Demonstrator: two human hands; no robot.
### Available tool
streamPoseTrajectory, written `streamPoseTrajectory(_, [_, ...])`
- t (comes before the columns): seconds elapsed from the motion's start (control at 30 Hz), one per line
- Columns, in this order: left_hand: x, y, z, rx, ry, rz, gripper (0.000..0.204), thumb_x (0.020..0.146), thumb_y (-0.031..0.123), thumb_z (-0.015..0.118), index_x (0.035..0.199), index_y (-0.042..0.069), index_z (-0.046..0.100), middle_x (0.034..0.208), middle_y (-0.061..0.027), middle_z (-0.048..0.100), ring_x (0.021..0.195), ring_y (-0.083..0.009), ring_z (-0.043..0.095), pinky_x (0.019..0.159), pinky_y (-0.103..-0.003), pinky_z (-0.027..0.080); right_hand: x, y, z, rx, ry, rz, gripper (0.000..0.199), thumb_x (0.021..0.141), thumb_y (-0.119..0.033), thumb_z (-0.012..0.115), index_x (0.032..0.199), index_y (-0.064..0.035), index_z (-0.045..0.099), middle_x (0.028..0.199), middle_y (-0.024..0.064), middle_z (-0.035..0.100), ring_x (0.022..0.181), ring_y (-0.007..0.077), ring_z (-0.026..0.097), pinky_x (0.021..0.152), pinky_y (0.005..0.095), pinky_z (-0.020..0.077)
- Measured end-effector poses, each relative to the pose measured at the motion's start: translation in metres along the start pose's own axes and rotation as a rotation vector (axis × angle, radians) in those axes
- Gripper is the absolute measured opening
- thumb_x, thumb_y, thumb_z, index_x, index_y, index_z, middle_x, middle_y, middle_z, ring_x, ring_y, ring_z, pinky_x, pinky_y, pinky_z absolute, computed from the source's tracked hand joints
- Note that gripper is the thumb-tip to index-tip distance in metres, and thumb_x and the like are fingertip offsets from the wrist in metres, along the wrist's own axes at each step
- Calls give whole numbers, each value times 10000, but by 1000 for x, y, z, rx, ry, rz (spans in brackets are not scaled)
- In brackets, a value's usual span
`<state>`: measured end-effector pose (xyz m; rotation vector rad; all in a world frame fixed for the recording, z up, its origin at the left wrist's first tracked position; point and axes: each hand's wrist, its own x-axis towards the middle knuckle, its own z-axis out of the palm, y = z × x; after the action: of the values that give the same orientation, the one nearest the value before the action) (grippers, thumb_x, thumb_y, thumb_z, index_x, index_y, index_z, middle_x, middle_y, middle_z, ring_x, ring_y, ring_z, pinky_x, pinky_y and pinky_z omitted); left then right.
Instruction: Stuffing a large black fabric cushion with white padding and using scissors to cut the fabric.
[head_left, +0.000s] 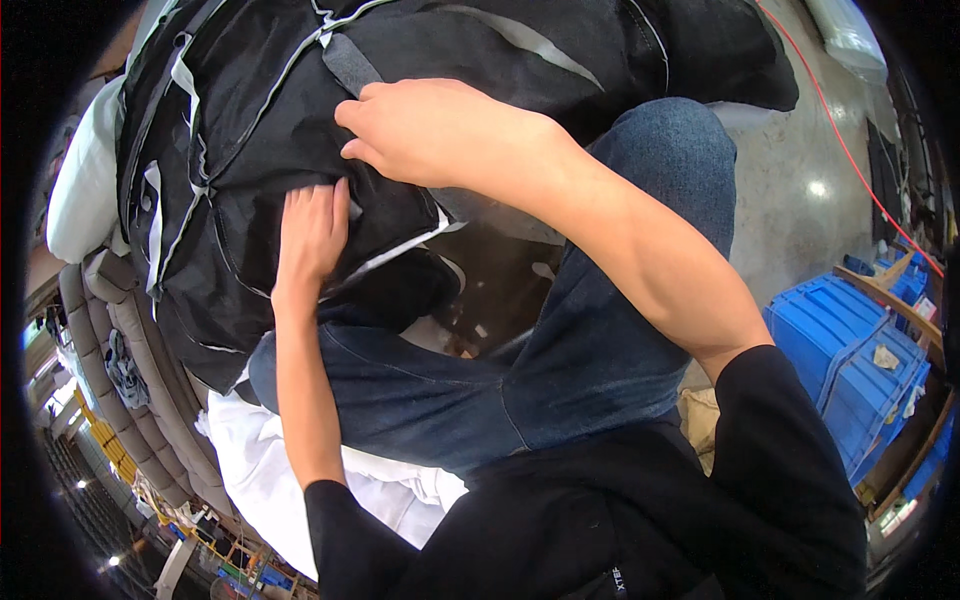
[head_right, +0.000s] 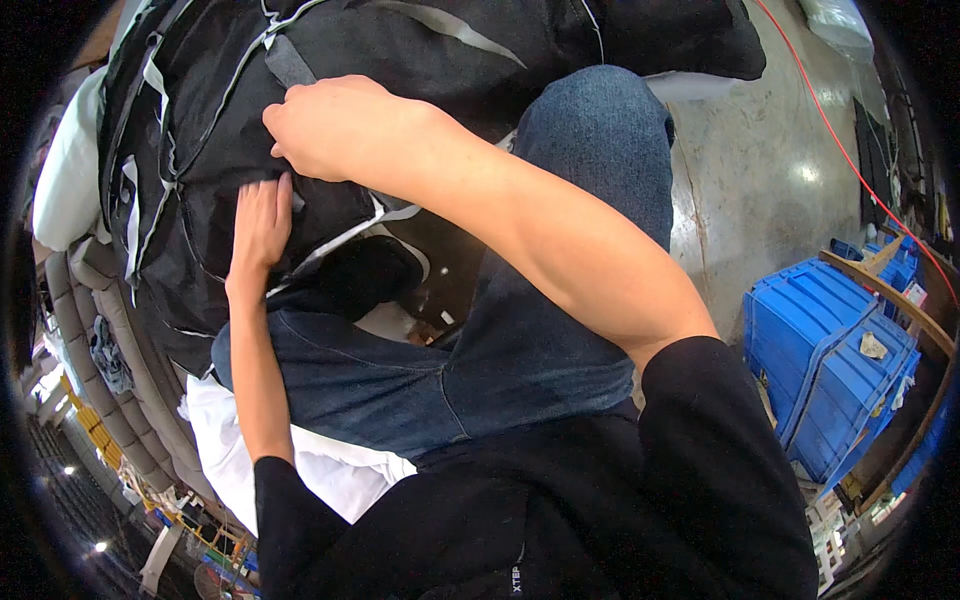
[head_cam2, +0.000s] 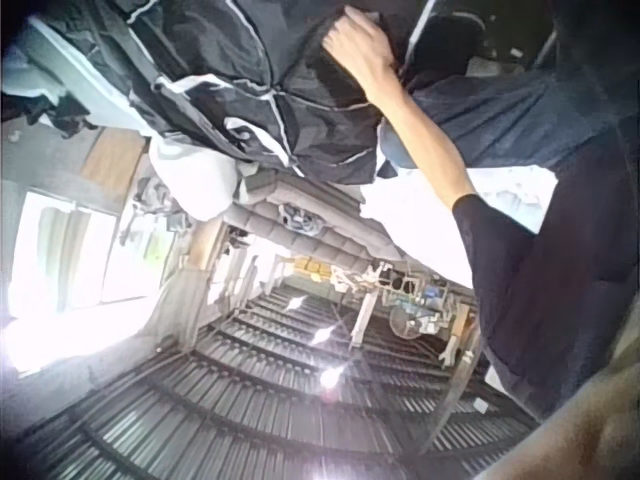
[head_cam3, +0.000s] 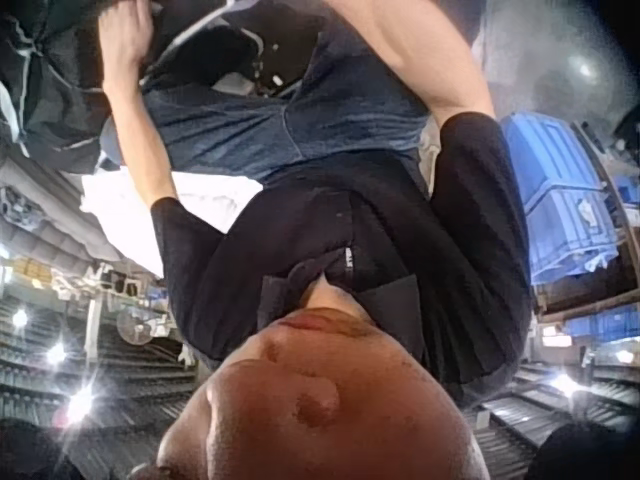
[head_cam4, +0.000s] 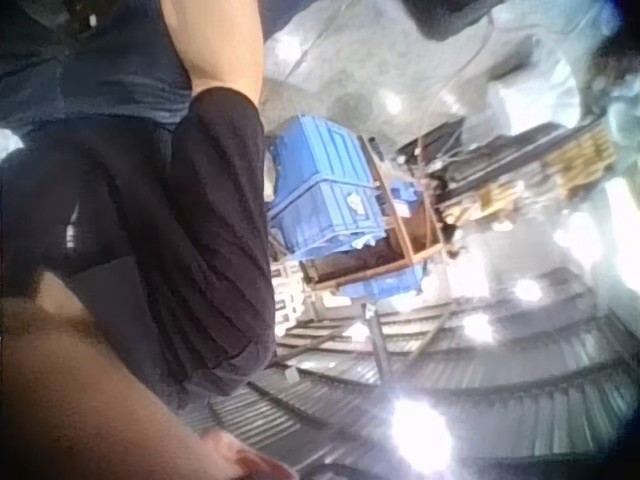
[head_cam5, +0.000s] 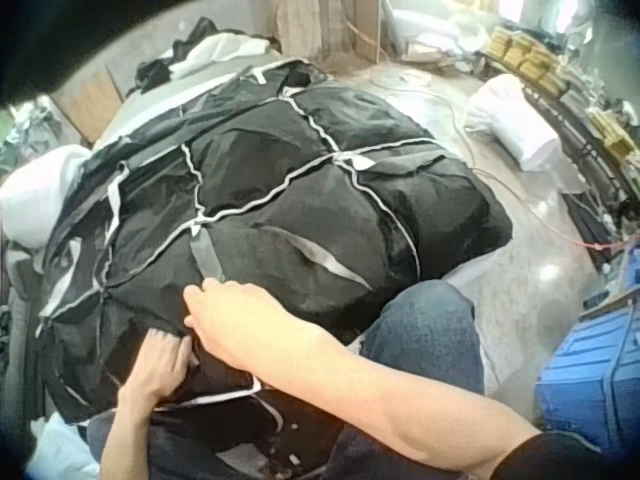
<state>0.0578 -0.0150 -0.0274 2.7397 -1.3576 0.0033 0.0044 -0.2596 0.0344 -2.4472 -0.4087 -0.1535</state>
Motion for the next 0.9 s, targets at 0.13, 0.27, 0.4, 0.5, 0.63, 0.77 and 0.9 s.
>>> streamPoseTrajectory(0.13, [23,1,-12,-121,-95,21,236,870,170,567,742,-23,524,750,-220,532,774,-399,508,734,-478,398,-4,5,-3,21,-83,22,327,906,-319,606,1017,-16,658,972,196,681,957,334,670,834,441,529])
streamPoseTrajectory(0.27, [7,8,-31,-131,-284,-105,232,784,179,634,800,-37,552,816,-231,566,818,-411,519,767,-471,411,-7,6,-9,43,-159,92,338,934,-330,572,1040,-11,611,987,179,654,944,343,652,813,434,522])
streamPoseTrajectory(0.4, [14,14,-23,-176,-59,-20,308,742,148,654,988,-34,616,978,-242,629,962,-418,566,875,-448,436,-9,7,-4,25,-105,68,345,931,-335,579,1020,-3,617,959,181,661,920,339,662,792,425,533])
streamPoseTrajectory(0.5, [26,13,2,-238,52,-87,330,738,114,645,1040,-19,626,1014,-234,644,982,-418,591,863,-450,460,-11,3,-5,-11,-88,-3,347,921,-336,595,985,4,623,910,179,669,878,324,676,763,401,545])
streamPoseTrajectory(0.63, [30,-2,32,-471,205,-78,305,757,110,618,1035,-15,624,1016,-224,650,945,-405,621,801,-453,497,-8,3,2,-47,-18,-51,342,910,-334,611,947,5,621,869,170,671,831,303,685,733,372,550])
streamPoseTrajectory(0.77, [33,-3,29,-370,31,-51,302,764,120,616,1033,-16,624,1022,-225,650,944,-402,623,803,-451,499,-9,2,0,-55,-40,-49,349,908,-342,607,948,4,616,884,173,670,848,313,678,750,380,545])
streamPoseTrajectory(0.9, [39,3,21,-203,-168,-43,299,773,132,614,1032,-17,626,1029,-226,649,942,-398,625,806,-449,502,-6,5,6,-137,-114,-35,383,889,-398,615,998,-36,677,976,178,693,951,317,675,831,410,531])
